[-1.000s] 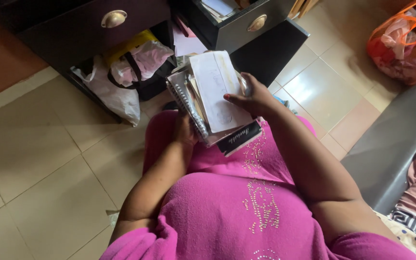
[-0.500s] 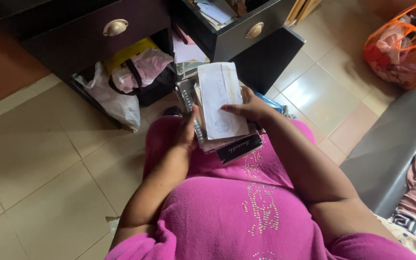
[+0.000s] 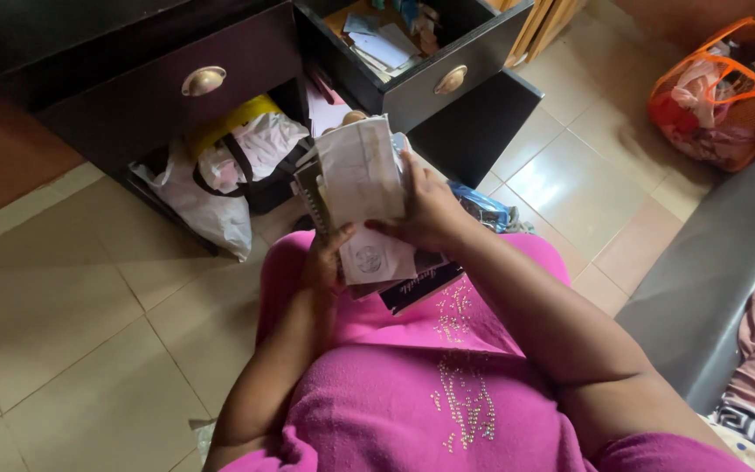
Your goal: The recorder is shown cleaning and organizing the items inside a dresser drawer, including a hair straightener and several notebooks and papers.
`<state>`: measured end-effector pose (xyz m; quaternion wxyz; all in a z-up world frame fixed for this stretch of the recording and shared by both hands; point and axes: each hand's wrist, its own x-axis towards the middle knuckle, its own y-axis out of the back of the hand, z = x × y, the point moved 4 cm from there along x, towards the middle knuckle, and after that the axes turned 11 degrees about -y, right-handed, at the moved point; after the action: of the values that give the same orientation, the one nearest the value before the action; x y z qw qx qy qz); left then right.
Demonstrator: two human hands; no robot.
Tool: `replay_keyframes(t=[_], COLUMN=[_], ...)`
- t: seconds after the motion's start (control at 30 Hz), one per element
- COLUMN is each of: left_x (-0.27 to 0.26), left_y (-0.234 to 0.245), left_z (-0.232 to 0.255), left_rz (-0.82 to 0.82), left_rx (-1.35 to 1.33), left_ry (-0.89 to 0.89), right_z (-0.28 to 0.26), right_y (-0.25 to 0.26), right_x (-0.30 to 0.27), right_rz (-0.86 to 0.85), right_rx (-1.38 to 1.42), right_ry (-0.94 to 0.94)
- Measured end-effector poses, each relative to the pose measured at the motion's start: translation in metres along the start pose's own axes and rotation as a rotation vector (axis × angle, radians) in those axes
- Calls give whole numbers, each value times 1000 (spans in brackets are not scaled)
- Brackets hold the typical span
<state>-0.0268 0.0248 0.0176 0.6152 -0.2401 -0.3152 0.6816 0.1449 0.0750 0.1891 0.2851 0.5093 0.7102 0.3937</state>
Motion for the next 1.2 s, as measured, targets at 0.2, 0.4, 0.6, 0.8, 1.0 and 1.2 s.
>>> replay_keyframes(t=[0.2, 0.4, 0.6, 0.8, 1.0, 1.2], left_x=[2, 14, 32, 110, 126, 142], left_y=[5, 24, -46, -4, 2, 62], left_z=[7, 45, 108, 72, 54, 38], left_rz=[145, 210, 446, 365, 445, 397], left_rx=[-76, -41, -22, -192, -26, -159], left_ry=[-25, -196, -111, -128, 2, -8], right_z=[-10, -38, 4, 63, 79, 96], right_y=[2, 40, 46, 79, 116, 121], right_x=[14, 38, 103, 182, 232, 306], right_rz=[-70, -164, -84, 265, 384, 397], right_rx=[39, 556, 808, 1046, 545, 51], right_ry=[4, 39, -32, -110, -61, -35])
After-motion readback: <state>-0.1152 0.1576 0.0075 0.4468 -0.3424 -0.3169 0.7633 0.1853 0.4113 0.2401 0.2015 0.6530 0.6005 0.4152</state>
